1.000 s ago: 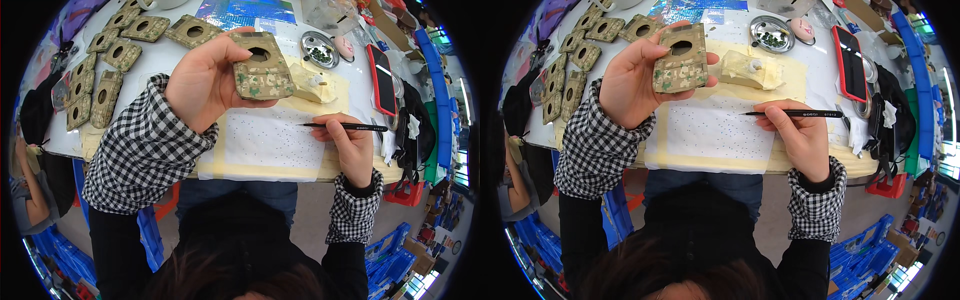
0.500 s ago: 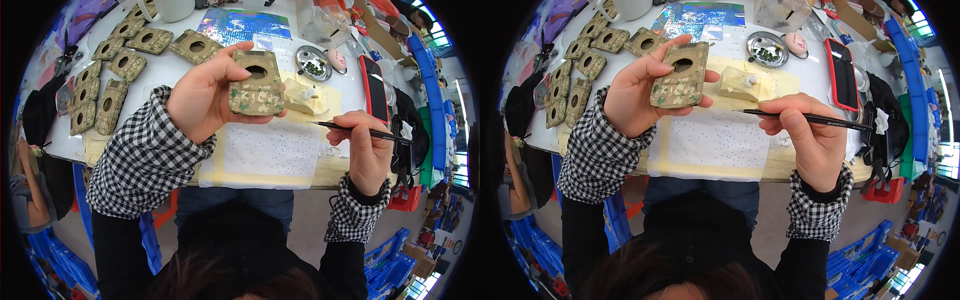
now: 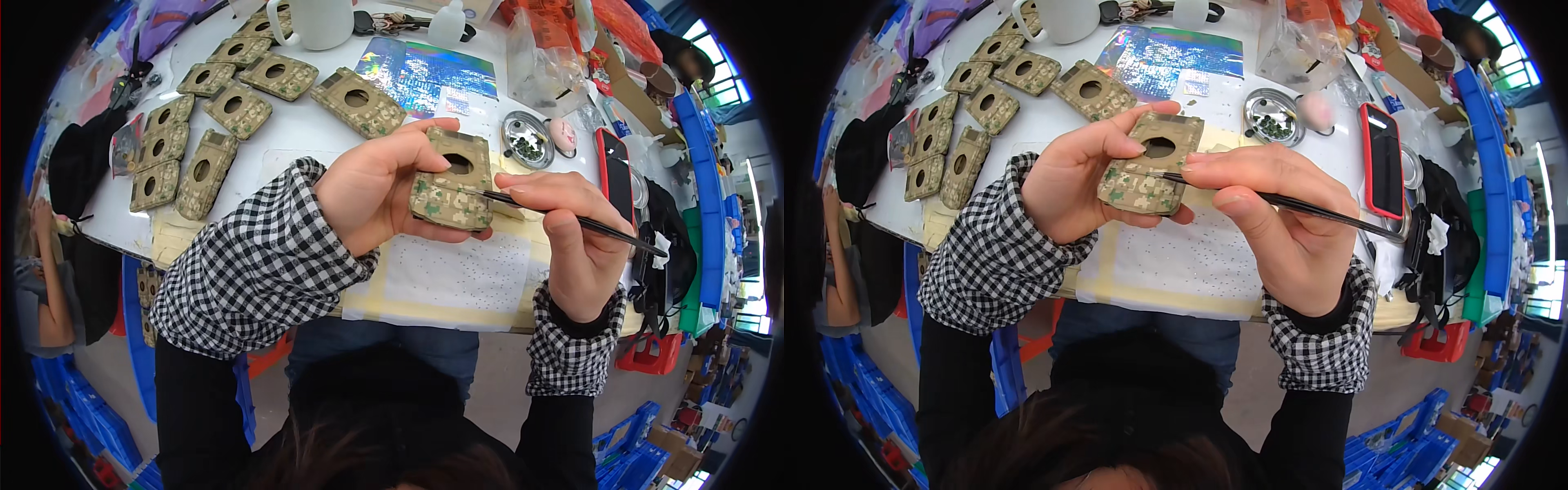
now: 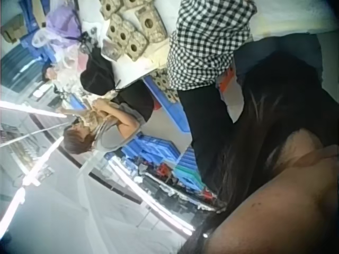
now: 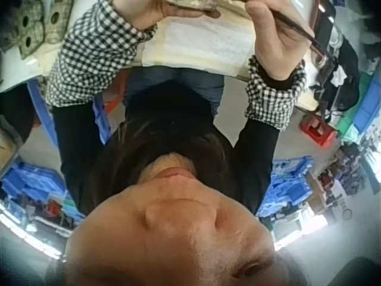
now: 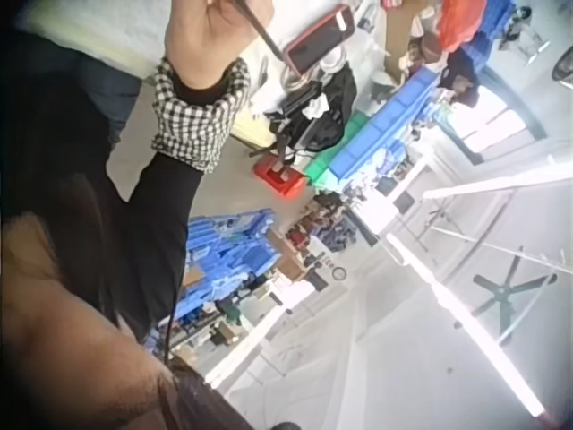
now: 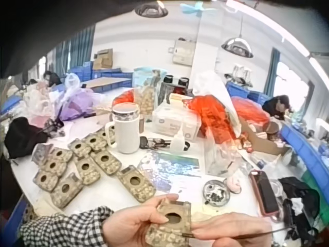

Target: Applying detailing or paint to camouflage-patterned toy tank turrets using a fine brush.

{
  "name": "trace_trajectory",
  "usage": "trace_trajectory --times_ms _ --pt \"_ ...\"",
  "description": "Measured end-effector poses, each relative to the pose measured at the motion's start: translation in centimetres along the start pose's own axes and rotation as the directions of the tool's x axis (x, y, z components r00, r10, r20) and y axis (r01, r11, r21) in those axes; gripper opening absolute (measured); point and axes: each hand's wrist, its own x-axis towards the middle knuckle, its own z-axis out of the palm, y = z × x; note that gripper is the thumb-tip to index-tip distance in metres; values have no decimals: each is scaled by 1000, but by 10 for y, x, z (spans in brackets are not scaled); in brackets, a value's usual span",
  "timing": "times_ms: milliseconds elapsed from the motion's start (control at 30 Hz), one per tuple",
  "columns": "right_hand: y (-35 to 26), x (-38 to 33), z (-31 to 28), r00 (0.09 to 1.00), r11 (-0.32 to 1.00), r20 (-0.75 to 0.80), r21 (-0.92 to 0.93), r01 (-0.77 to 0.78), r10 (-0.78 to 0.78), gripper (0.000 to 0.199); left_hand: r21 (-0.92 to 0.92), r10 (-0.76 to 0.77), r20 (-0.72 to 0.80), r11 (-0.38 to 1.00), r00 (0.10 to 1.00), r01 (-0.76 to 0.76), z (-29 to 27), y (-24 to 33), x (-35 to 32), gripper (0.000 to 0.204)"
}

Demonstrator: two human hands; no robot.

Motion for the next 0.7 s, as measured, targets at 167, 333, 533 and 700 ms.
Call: trace_trajectory --times_ms 167,333,533,700 --pt "1 1 0 999 1000 31 -30 9 -8 15 5 8 -22 1000 1000 -8 2 0 -1 54" --pt "0 2 1 999 998 40 -52 22 -20 14 11 5 -32 1000 999 -5 3 0 -1 54" --pt "2 2 2 999 998 42 -59 34 -31 14 19 6 -40 1000 999 -5 3 0 0 53" --pt "1 2 2 999 997 40 -64 32 -29 15 18 18 -46 1000 999 -17 2 -1 0 52"
